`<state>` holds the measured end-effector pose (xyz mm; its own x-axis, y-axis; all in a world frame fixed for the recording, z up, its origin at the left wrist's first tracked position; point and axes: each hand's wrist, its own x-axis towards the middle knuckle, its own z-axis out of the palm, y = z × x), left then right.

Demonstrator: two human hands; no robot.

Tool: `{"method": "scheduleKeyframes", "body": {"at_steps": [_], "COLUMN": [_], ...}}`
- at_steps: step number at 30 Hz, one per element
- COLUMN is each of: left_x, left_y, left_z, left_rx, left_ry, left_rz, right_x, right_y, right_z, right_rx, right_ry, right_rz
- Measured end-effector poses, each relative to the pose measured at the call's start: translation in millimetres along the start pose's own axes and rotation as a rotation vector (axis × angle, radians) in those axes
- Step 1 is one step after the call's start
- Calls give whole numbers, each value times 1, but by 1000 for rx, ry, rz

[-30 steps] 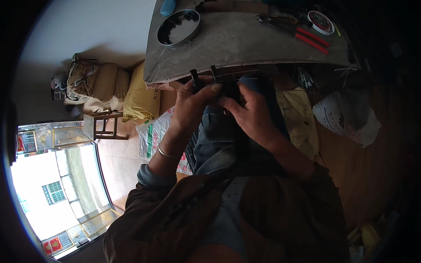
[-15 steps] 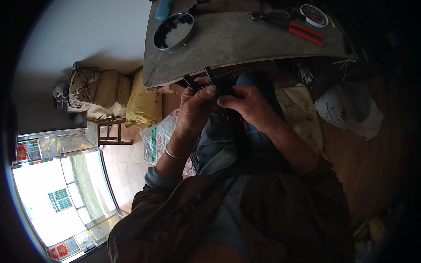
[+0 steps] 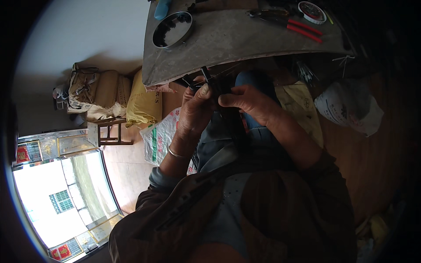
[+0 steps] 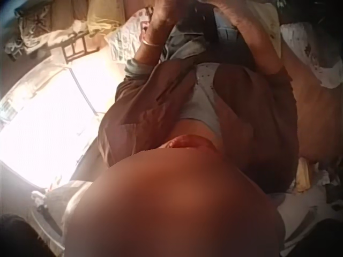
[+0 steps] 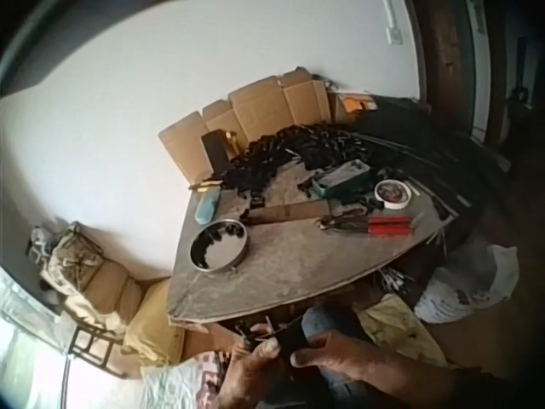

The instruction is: Assembling umbrella ribs and components by inserting them into plastic fittings and using pliers to secure parts.

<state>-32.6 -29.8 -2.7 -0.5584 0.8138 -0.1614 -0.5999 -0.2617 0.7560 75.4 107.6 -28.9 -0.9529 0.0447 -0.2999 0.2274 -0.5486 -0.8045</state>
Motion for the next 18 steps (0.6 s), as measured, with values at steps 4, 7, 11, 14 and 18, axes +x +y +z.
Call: {"method": "scheduleKeyframes", "body": {"at_steps": [4,7,11,14,18], "left_x": [-5,-8,-6,-5,-11], "left_y": [0,1,2,3,2], "left_z": [3,6,-1,-3,6], "left_rx": [36,50,26,-54,-41], "left_ry": [-46,-4,-48,-170,-130], "left_rz": [22,23,-18,1,7], "right_x": [-3,-6,-8,-10,-15], "right_y": [4,3,0,-2,-2], "right_z": [2,16,10,16,15], "right_rx": [-67,-99,-149,-209,-266], "right_ry": [15,90,32,81,80], "right_rz": [4,-91,-12,-79,12]}}
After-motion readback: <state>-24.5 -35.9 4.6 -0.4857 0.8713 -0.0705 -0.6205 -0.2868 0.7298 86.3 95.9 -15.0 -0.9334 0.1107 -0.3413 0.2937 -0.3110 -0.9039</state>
